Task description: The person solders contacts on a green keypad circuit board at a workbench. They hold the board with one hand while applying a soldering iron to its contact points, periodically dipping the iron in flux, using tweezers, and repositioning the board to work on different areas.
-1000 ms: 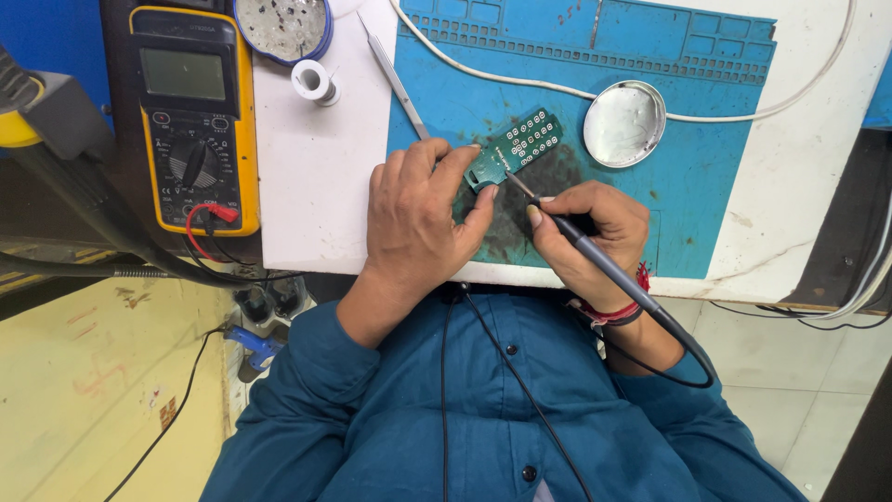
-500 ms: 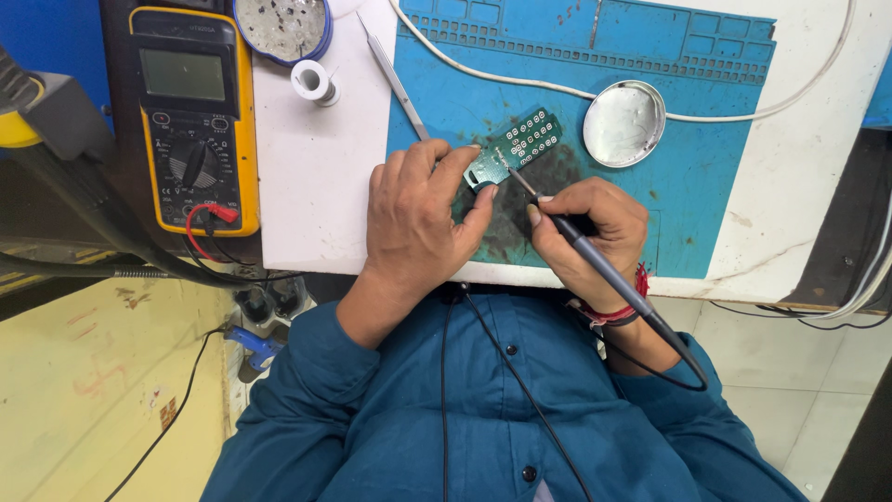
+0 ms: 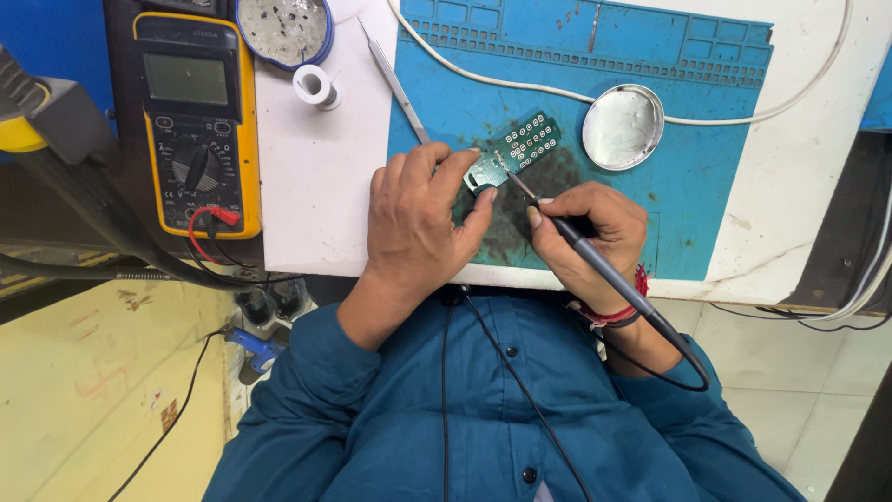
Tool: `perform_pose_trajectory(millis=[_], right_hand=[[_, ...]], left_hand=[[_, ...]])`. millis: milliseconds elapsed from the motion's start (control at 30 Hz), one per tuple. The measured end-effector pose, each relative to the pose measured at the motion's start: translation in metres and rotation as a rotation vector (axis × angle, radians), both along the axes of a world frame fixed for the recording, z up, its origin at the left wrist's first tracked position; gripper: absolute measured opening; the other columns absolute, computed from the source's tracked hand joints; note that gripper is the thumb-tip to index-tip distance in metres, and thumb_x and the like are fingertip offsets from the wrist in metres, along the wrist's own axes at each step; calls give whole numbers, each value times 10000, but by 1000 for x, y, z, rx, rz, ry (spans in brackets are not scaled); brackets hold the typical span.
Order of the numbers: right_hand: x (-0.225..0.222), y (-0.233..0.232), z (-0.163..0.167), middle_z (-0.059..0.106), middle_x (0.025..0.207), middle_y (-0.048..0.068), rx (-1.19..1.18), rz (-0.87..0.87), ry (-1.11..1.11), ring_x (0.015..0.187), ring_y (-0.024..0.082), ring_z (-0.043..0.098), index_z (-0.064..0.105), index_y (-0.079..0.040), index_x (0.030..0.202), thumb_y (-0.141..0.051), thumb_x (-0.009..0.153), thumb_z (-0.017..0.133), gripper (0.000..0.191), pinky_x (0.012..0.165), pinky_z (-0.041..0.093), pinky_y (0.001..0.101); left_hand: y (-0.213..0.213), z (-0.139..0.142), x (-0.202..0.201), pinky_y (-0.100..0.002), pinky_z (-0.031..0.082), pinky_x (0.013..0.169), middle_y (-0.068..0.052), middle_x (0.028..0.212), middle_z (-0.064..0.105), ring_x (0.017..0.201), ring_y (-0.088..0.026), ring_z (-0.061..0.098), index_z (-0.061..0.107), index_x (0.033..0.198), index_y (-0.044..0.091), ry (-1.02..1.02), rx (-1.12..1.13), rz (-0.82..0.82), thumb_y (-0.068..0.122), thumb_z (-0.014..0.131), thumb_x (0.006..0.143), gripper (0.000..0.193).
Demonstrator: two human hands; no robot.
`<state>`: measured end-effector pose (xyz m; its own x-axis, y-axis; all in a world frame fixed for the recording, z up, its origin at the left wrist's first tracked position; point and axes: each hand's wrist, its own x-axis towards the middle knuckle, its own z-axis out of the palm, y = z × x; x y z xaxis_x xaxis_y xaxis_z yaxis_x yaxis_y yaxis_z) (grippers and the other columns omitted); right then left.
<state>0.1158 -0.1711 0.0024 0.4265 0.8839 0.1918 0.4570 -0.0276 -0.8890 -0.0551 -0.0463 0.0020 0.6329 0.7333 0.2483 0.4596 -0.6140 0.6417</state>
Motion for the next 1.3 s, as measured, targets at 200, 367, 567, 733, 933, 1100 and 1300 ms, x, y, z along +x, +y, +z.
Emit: perform_pose_trajectory(millis=[200, 367, 567, 733, 933, 1100, 1300], right_hand=[[-1, -1, -1, 697, 850, 68, -27, -43, 62, 715, 87, 620, 701, 16, 942, 18, 894, 790, 101, 638, 450, 230], [0, 0, -1, 703, 872, 69, 4, -9, 29, 745, 82, 633, 701, 13, 957, 20, 900, 785, 102, 661, 461, 228], [0, -1, -2, 696, 836, 59, -38, -50, 47, 705, 73, 614, 705, 17, 952, 18, 903, 789, 97, 630, 443, 223], [0, -1, -3, 698, 845, 54, -30, -22, 79, 717, 63, 613, 705, 18, 964, 11, 910, 784, 97, 634, 446, 216], [0, -2, -4, 698, 843, 53, -31, -21, 76, 714, 54, 611, 706, 19, 959, 10, 906, 785, 96, 629, 446, 213], [0, -2, -5, 693, 817, 49, -46, -67, 87, 705, 50, 599, 700, 17, 958, 6, 917, 793, 102, 630, 439, 212], [1, -2, -3, 706, 848, 52, -31, -19, 104, 728, 50, 618, 698, 18, 978, 9, 926, 784, 101, 642, 459, 209]], left_hand=[[0, 0, 0, -405, 422, 827, -75, 1142, 609, 985, -256, 574, 691, 1232, 94, 6, 3, -4, 257, 808, 883, 403], [1, 0, 0, -406, 423, 831, -77, 1142, 610, 994, -259, 576, 691, 1229, 92, 2, -1, -6, 257, 806, 884, 399], [1, 1, 0, -406, 424, 831, -75, 1132, 611, 987, -259, 577, 692, 1225, 92, 6, 1, -5, 253, 807, 882, 396], [1, 0, 1, -407, 421, 821, -74, 1131, 613, 976, -257, 577, 694, 1221, 96, 5, -1, -2, 250, 808, 877, 394], [1, 1, 0, -407, 422, 824, -75, 1131, 612, 978, -259, 576, 693, 1222, 95, 2, 3, -2, 252, 806, 880, 394], [1, 1, 1, -409, 423, 835, -77, 1133, 611, 988, -262, 576, 690, 1227, 90, 0, -2, -5, 252, 803, 883, 396], [1, 1, 0, -411, 423, 838, -81, 1131, 611, 990, -266, 575, 691, 1229, 92, 5, -4, -8, 251, 802, 884, 396]])
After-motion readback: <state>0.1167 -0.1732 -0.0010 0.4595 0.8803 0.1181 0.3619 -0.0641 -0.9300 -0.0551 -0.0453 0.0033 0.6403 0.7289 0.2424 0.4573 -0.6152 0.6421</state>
